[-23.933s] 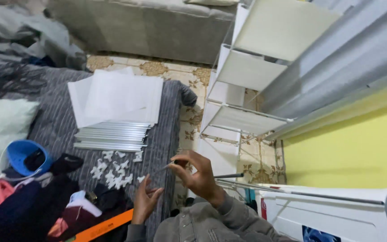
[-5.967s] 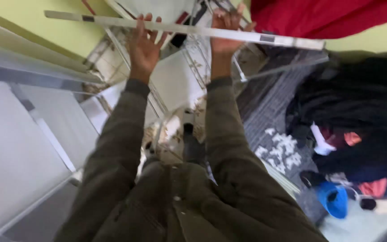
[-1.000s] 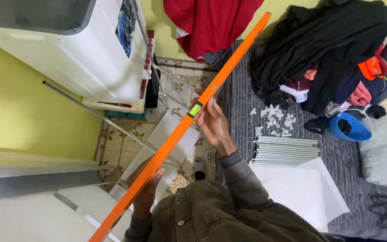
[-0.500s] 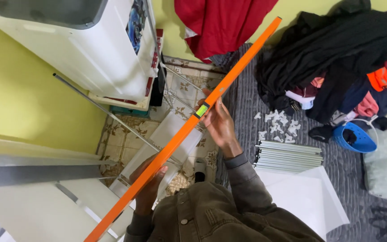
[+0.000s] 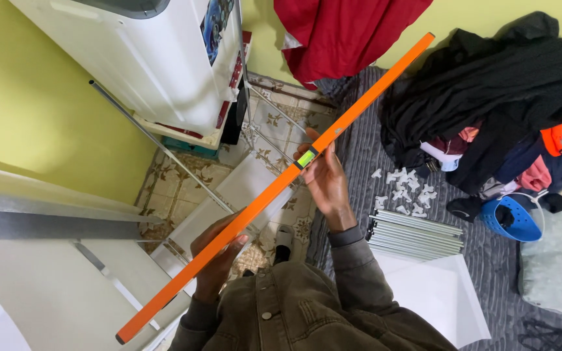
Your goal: Assembling a modular shelf unit and checking its alignment with a spirit level.
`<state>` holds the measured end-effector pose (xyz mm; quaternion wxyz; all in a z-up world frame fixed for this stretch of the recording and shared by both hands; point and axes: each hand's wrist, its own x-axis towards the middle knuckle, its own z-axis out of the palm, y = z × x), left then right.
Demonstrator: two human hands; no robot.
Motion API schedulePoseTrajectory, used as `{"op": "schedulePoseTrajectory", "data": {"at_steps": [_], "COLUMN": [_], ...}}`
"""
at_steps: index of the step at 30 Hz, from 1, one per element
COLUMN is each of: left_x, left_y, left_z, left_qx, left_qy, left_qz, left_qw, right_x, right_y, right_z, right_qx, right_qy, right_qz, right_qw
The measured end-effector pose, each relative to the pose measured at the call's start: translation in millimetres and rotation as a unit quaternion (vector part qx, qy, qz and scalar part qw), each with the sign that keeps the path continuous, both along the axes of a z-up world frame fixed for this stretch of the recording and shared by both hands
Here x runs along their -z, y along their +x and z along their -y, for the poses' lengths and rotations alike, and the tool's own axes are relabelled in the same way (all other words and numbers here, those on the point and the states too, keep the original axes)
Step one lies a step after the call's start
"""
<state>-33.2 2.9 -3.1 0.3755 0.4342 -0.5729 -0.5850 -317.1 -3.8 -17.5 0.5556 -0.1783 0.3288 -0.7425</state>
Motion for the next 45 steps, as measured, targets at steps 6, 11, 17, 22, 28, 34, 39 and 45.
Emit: {"op": "schedulePoseTrajectory", "data": {"at_steps": [6,11,17,22,28,34,39,45], "left_x": [-2,-3,1,4,6,-19,-13,20], "left_y": [-1,-2,-2,-2,-9,7,20,25], "left_z": [2,5,4,3,19,11,0,-14], "left_qx": [0.004,0.013,0.015,0.014,0.062,0.105,0.086,-0.002], "left_qy": [-0.024,-0.034,-0.034,-0.017,-0.039,-0.068,-0.016,0.062], "left_qz": [-0.012,-0.014,-0.035,-0.051,-0.209,-0.286,-0.319,-0.374], "left_qw": [1.000,0.999,0.999,0.998,0.975,0.950,0.944,0.925], "right_x": [-2,-4,-4,7,-12,-5,14,46], "right_y": [-1,0,-1,-3,-3,-23,-33,-37], "right_z": [2,3,4,1,-19,-44,-60,-62], "right_qx": [0.000,0.004,0.012,0.008,0.009,0.002,0.005,0.051], "right_qy": [0.001,0.003,0.005,-0.037,-0.068,-0.131,-0.137,-0.094], "right_qz": [0.000,0.000,0.007,0.040,0.145,0.101,0.158,0.144], "right_qw": [1.000,1.000,1.000,0.998,0.987,0.986,0.978,0.984]}}
